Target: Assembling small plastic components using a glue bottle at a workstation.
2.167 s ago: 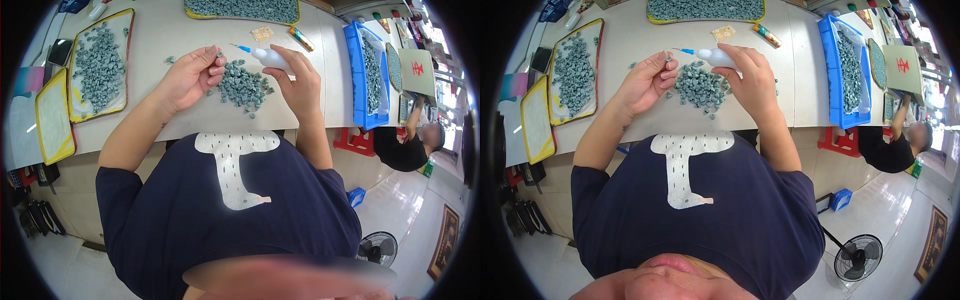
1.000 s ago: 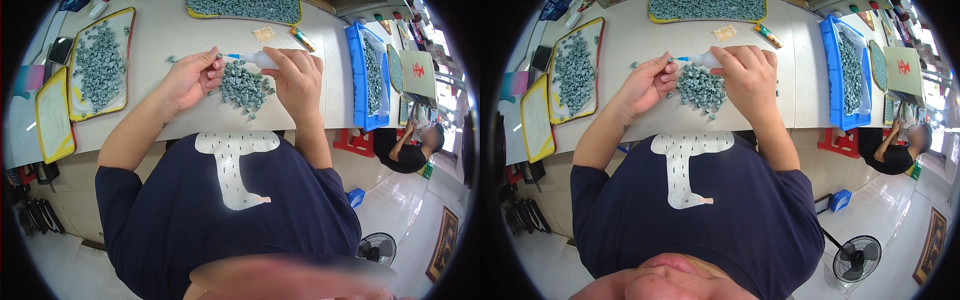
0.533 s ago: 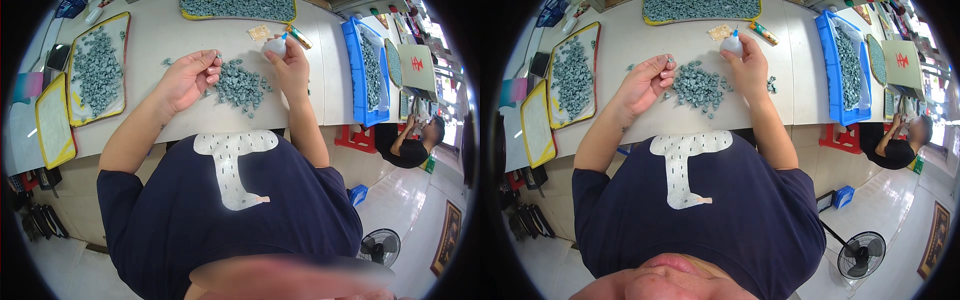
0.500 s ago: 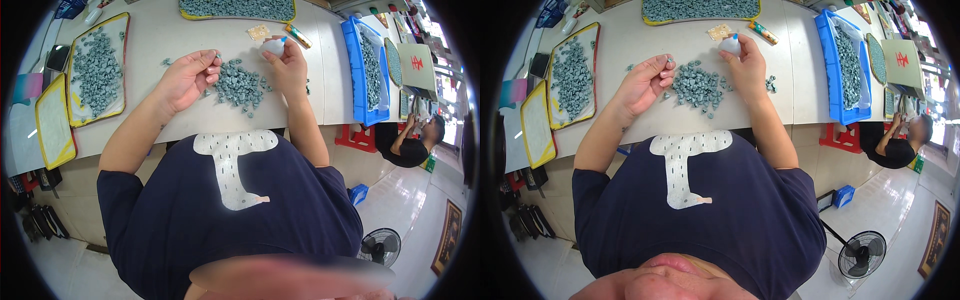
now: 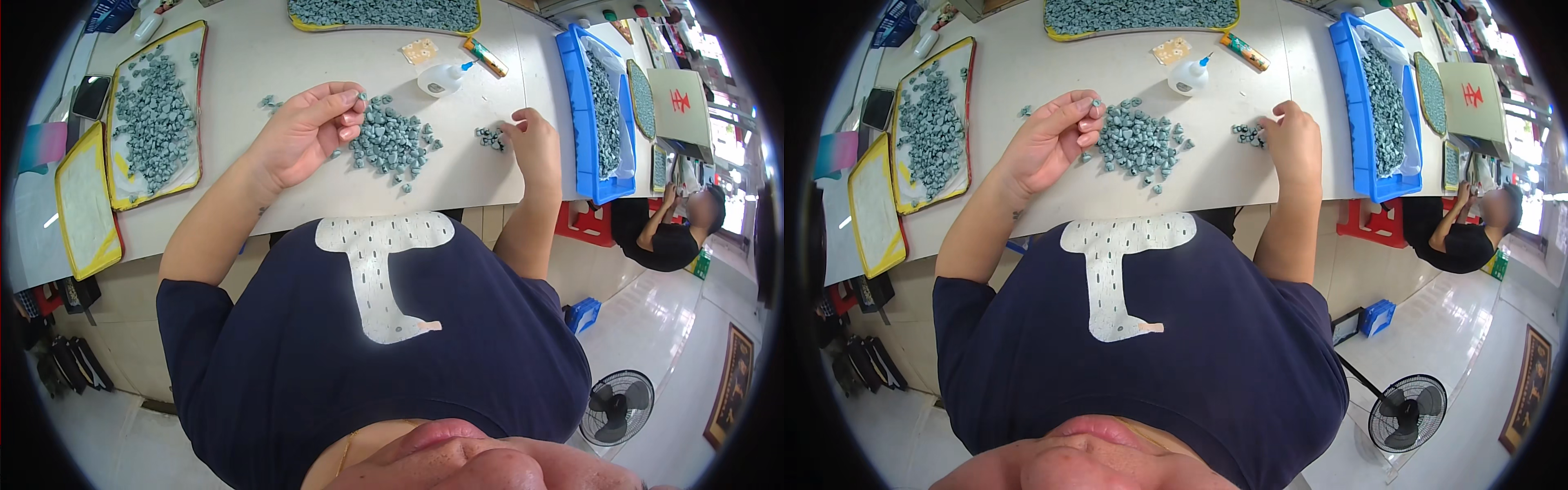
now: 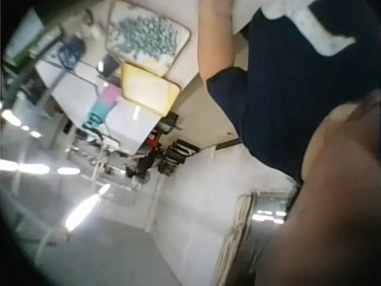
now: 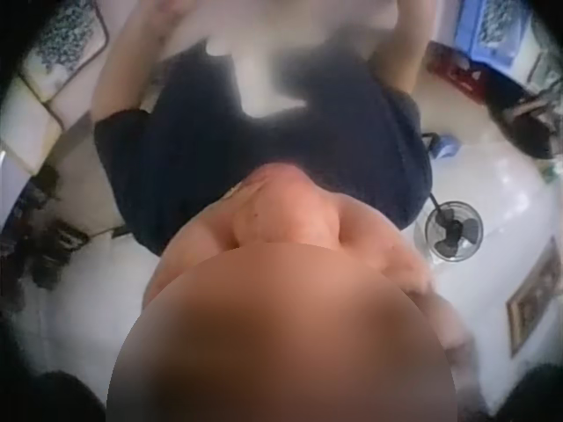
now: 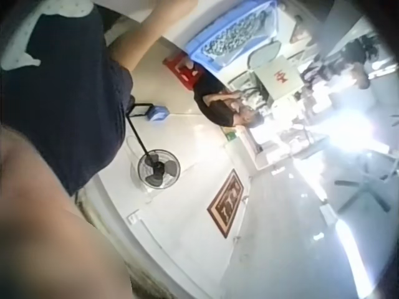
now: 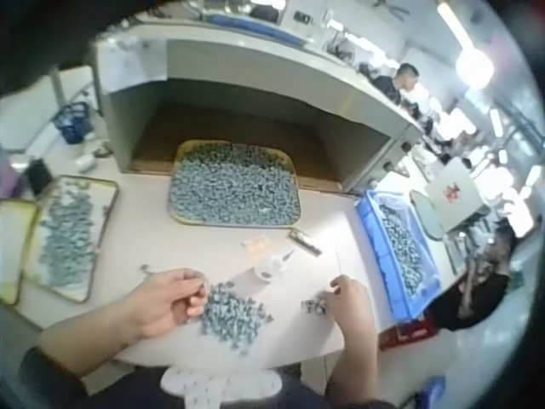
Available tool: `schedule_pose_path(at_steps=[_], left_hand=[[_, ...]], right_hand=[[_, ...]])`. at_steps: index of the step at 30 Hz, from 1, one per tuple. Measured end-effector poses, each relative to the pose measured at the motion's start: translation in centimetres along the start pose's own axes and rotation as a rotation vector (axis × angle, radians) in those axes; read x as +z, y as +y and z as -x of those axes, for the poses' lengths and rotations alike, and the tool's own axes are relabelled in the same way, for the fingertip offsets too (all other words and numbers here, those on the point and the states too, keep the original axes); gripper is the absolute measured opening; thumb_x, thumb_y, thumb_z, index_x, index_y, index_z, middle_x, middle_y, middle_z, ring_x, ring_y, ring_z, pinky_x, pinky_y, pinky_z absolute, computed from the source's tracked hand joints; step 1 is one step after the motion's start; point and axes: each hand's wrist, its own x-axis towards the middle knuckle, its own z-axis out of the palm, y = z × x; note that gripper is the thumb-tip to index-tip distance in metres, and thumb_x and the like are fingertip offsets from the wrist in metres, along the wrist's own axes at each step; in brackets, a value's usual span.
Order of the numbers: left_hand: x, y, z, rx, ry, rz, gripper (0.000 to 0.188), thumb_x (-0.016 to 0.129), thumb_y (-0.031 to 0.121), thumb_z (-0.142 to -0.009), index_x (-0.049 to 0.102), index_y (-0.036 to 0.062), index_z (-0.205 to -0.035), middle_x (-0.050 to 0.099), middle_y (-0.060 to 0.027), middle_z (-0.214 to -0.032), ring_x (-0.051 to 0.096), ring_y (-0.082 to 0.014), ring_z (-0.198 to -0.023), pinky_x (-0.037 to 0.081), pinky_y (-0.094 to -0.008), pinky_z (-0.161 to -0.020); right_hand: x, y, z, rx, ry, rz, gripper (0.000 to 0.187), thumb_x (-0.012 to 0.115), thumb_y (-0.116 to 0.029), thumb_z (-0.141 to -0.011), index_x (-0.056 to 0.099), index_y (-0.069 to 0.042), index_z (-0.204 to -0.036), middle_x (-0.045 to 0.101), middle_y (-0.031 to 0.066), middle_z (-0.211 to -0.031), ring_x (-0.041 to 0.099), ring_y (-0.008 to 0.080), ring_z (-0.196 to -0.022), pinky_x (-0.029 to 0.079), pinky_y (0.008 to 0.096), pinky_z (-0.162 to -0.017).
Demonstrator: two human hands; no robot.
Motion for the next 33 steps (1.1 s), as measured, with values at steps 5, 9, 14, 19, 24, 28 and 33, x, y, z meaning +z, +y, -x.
schedule_pose_path(at_steps=[5, 9, 14, 19, 24, 28, 33], left_hand=[[0.2, 0.0, 0.1, -0.013, -0.025, -0.012, 0.017, 0.059, 0.006, -0.091, 0.056, -0.0035, -0.104, 0.057, -0.0074, -0.091, 0.049, -0.0109, -0.075, 0.045, -0.0239, -0.067], [0.8, 0.1, 0.0, -0.005, -0.016, -0.024, 0.017, 0.06, 0.006, -0.09, 0.056, -0.0032, -0.104, 0.057, -0.0073, -0.091, 0.049, -0.0109, -0.075, 0.045, -0.0236, -0.068], [1.4, 0.3, 0.1, -0.005, -0.039, -0.005, 0.017, 0.06, 0.007, -0.091, 0.056, -0.0029, -0.104, 0.056, -0.0072, -0.092, 0.048, -0.0112, -0.076, 0.045, -0.0235, -0.069], [1.1, 0.3, 0.4, -0.005, -0.086, 0.028, 0.016, 0.056, 0.01, -0.094, 0.054, -0.0024, -0.104, 0.055, -0.0067, -0.093, 0.046, -0.0116, -0.077, 0.043, -0.0241, -0.068], [1.8, 0.0, 0.5, -0.006, -0.131, 0.006, 0.015, 0.052, 0.013, -0.097, 0.053, -0.0011, -0.103, 0.054, -0.0059, -0.093, 0.044, -0.0117, -0.075, 0.042, -0.0249, -0.068], [2.4, 0.1, 0.8, -0.032, -0.156, 0.013, 0.015, 0.05, 0.015, -0.098, 0.053, 0.0001, -0.1, 0.054, -0.0047, -0.092, 0.044, -0.0113, -0.075, 0.041, -0.0254, -0.069], [2.7, 0.2, 1.2, -0.014, -0.164, -0.003, 0.016, 0.049, 0.016, -0.098, 0.053, 0.0007, -0.1, 0.055, -0.0035, -0.09, 0.045, -0.0112, -0.076, 0.041, -0.0256, -0.07]], right_hand=[[0.3, 0.3, 0.0, -0.011, -0.1, -0.049, 0.02, 0.068, -0.009, -0.079, 0.066, 0.002, -0.095, 0.066, 0.0137, -0.079, 0.063, 0.022, -0.07, 0.05, 0.0321, -0.067], [0.7, 0.4, -0.6, -0.06, -0.07, -0.059, 0.017, 0.066, -0.008, -0.08, 0.066, 0.003, -0.093, 0.066, 0.0133, -0.078, 0.062, 0.0197, -0.07, 0.05, 0.0311, -0.066], [-1.0, -1.6, 0.5, -0.097, -0.038, -0.236, 0.014, 0.064, -0.006, -0.084, 0.066, 0.002, -0.095, 0.066, 0.0094, -0.078, 0.062, 0.0148, -0.071, 0.049, 0.0283, -0.065], [-2.1, -6.0, 1.9, -0.128, -0.094, -0.806, 0.013, 0.062, -0.001, -0.086, 0.066, 0.002, -0.099, 0.067, 0.0054, -0.083, 0.061, 0.0109, -0.074, 0.049, 0.0232, -0.067], [-0.7, -9.1, 3.1, -0.341, -0.182, -1.191, 0.017, 0.063, 0.005, -0.084, 0.064, 0.005, -0.101, 0.066, 0.0073, -0.089, 0.064, 0.0118, -0.08, 0.05, 0.0212, -0.071], [0.1, -10.8, 3.2, -0.527, -0.128, -1.067, 0.017, 0.063, 0.008, -0.083, 0.064, 0.005, -0.099, 0.066, 0.0096, -0.092, 0.066, 0.0133, -0.084, 0.051, 0.0222, -0.073], [1.5, -12.1, 4.0, -0.499, -0.138, -1.114, 0.016, 0.066, 0.008, -0.081, 0.066, 0.003, -0.096, 0.067, 0.0088, -0.092, 0.066, 0.0132, -0.082, 0.053, 0.0228, -0.071]])
